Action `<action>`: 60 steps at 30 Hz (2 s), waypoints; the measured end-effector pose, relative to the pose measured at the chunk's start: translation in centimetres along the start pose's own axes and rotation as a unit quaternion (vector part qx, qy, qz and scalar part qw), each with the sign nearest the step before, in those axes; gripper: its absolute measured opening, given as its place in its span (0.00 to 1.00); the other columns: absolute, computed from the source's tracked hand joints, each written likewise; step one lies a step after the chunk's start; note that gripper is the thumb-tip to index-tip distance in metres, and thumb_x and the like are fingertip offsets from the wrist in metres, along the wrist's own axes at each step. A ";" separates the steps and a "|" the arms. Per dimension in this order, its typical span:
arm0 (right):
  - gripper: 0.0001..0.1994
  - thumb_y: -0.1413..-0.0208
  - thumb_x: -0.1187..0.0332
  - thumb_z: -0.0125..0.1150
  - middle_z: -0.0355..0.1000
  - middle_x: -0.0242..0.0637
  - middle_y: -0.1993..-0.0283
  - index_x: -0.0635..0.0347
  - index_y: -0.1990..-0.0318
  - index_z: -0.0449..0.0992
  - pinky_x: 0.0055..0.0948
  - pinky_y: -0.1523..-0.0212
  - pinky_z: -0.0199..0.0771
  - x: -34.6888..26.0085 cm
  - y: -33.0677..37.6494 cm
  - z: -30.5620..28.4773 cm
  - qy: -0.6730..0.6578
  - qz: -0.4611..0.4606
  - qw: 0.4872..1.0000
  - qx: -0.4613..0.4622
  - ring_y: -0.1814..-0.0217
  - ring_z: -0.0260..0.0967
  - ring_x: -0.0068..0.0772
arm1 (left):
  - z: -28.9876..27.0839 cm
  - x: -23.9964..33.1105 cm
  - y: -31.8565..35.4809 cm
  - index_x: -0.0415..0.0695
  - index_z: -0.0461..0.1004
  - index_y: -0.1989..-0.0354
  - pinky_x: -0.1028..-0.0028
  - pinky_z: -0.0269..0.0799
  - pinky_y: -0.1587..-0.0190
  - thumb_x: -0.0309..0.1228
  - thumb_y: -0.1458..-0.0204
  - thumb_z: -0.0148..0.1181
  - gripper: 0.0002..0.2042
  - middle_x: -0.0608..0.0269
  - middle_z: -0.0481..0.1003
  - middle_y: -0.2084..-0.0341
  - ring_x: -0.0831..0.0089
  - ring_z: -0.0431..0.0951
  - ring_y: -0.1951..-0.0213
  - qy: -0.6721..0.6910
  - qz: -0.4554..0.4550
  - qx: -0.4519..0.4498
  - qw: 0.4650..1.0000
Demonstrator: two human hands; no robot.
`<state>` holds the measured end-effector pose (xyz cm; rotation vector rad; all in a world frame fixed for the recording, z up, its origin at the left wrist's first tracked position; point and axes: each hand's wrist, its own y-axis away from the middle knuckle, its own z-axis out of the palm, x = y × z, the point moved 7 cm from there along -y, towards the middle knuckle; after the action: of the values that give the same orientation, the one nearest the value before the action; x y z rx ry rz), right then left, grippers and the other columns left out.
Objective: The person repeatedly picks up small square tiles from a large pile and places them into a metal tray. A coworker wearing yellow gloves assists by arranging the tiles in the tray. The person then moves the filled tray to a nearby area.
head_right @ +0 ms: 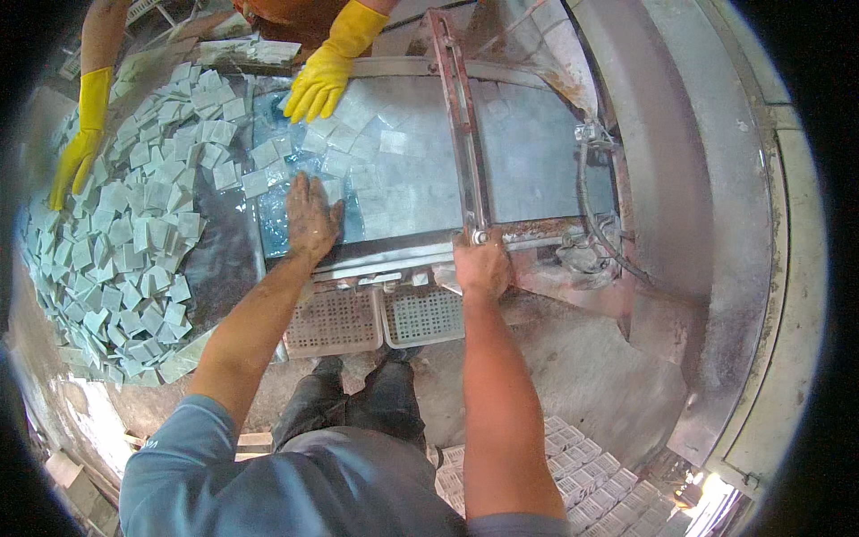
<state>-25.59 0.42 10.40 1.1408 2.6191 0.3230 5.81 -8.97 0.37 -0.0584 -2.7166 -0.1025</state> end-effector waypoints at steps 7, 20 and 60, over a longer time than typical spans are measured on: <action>0.32 0.45 0.48 0.66 0.78 0.58 0.46 0.60 0.39 0.72 0.54 0.42 0.77 -0.5 -0.4 -0.1 0.002 -0.020 1.000 0.005 0.44 0.77 0.63 | 4.0 4.7 2.2 0.25 0.45 0.25 0.45 0.30 0.22 0.55 0.35 0.53 0.47 0.26 0.40 0.24 0.35 0.36 0.22 -0.040 -0.007 -0.055 0.998; 0.34 0.43 0.46 0.63 0.78 0.59 0.46 0.59 0.35 0.69 0.52 0.40 0.76 -0.3 -0.1 0.2 0.004 -0.007 1.000 -0.016 0.42 0.77 0.62 | 3.4 6.3 5.2 0.29 0.38 0.23 0.39 0.22 0.24 0.62 0.39 0.54 0.54 0.15 0.30 0.27 0.25 0.27 0.24 -0.007 -0.167 -0.104 0.980; 0.35 0.46 0.49 0.70 0.78 0.59 0.46 0.59 0.36 0.70 0.52 0.43 0.78 0.1 -0.7 0.0 0.000 -0.014 1.000 -0.020 0.42 0.77 0.60 | -1.2 4.1 5.0 0.32 0.42 0.22 0.50 0.32 0.20 0.54 0.41 0.63 0.51 0.32 0.36 0.22 0.40 0.36 0.21 -0.050 0.087 -0.186 0.978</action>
<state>-26.12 0.02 10.18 1.0917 2.6146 0.3674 2.80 -3.96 3.46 -0.4177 -2.7403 -0.5674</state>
